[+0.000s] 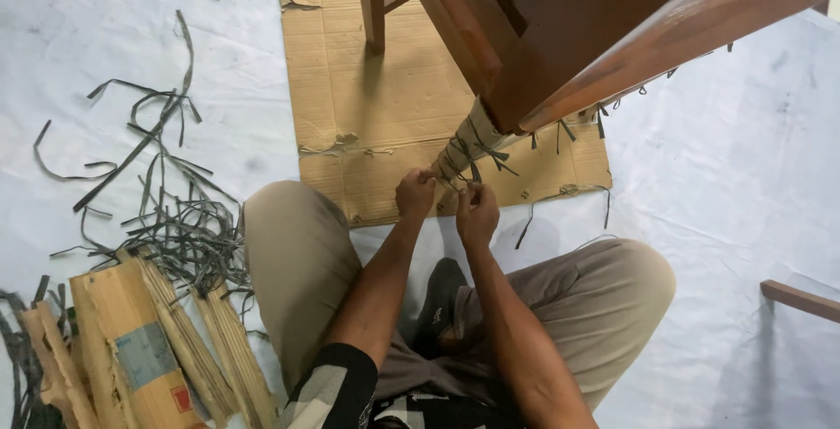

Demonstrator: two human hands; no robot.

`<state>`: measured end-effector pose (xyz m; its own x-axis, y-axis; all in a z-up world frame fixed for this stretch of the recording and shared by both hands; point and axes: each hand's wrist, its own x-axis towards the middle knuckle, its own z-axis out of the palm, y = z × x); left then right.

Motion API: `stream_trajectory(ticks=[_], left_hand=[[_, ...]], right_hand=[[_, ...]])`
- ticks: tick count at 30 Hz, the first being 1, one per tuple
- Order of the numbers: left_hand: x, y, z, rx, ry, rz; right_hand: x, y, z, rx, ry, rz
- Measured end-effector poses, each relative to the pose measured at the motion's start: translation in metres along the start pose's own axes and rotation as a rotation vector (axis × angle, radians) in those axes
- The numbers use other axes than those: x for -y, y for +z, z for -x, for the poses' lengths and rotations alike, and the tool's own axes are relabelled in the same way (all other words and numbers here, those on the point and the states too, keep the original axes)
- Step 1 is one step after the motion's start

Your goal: Wrapping the legs of a wooden chair with protective cardboard strips and securing them with ties.

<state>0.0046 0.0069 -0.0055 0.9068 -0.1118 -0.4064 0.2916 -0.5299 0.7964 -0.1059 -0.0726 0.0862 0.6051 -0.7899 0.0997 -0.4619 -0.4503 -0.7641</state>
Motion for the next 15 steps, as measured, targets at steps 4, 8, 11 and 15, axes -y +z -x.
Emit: stream_trajectory(ticks=[4,8,11,15], left_hand=[[-0.014,-0.009,0.010,-0.031,0.013,0.021],[-0.034,-0.024,0.023,-0.064,0.091,0.102],[-0.069,-0.046,0.043,-0.084,0.158,0.133],[-0.100,-0.062,0.052,-0.105,0.236,0.206]], right_hand=[[0.024,-0.011,-0.003,-0.047,-0.002,-0.056],[0.050,-0.026,-0.010,-0.128,-0.048,-0.123],[0.083,-0.046,-0.012,-0.163,-0.079,-0.240],[0.116,-0.063,-0.013,-0.182,-0.170,-0.407]])
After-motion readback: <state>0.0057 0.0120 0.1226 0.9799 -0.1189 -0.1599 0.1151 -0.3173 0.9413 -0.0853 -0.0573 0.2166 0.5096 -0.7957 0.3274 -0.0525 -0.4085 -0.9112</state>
